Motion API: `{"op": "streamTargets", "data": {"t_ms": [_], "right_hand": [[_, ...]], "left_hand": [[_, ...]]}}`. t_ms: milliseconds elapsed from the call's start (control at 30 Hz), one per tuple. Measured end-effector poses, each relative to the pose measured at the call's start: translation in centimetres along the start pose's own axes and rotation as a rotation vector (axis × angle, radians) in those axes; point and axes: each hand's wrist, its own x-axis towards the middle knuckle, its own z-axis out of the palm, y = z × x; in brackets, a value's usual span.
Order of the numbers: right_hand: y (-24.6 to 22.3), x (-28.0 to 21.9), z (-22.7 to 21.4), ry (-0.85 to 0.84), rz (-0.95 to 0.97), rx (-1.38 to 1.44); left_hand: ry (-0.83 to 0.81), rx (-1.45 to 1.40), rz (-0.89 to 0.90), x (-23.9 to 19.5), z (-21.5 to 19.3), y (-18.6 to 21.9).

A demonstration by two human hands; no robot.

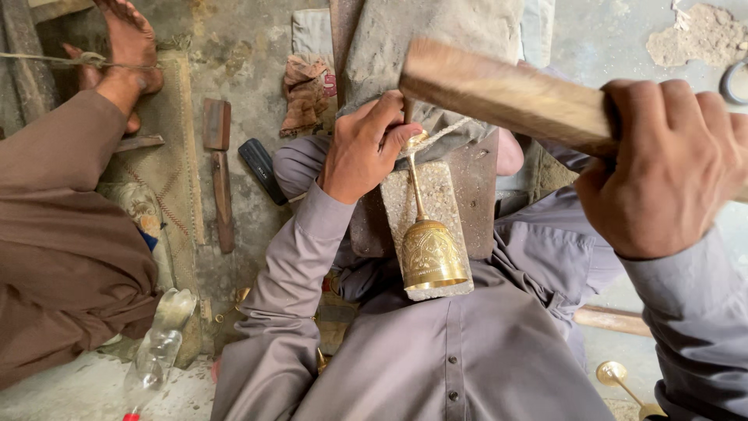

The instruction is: The person sits on the floor and uses a wooden mallet to hammer a brass bell that is resting on a stone block. They repeatedly strike the bell to shape or decorate it, occasionally pausing to adjust its position.

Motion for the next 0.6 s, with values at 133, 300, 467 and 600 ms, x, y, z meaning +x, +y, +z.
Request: {"op": "streamTargets", "data": {"t_ms": [133,300,467,600], "right_hand": [[-0.5,0.2,-0.3,-0.025,0.194,0.365],[-1.0,0.5,-0.5,0.001,0.203,0.435],[-0.9,0.5,0.3,-0.042,0.194,0.327],[-1.1,-0.1,1.0,-0.024,0.168,0.204]], "left_hand": [[0.001,0.005,0.006,0.1,-0.3,0.2],[-0.023,-0.016,-0.012,0.3,-0.4,0.2],[-0.027,0.003,0.022,0.2,-0.7,0.1],[-0.027,0.053,0.027,0.3,-0.7,-0.1]]}}
